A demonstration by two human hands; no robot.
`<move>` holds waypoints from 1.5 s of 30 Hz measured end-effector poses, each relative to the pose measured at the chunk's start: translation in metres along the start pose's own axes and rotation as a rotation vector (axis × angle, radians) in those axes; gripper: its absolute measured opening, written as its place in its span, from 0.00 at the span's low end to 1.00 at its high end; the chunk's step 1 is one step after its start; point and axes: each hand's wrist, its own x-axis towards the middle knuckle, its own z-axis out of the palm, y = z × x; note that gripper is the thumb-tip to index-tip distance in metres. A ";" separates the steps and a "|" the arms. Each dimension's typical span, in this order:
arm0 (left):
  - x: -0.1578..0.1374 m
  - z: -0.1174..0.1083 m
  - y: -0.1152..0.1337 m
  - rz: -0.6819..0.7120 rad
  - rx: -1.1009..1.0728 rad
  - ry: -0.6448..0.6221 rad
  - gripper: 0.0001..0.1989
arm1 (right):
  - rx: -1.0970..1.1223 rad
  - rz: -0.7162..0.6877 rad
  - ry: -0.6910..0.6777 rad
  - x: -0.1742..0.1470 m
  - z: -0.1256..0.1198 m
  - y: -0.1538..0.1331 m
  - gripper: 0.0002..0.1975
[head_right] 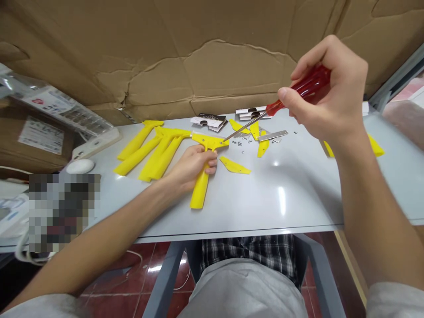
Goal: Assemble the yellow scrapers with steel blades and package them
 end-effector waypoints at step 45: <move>0.004 -0.005 -0.003 0.000 0.011 -0.026 0.11 | -0.094 0.071 0.042 -0.005 0.008 -0.006 0.19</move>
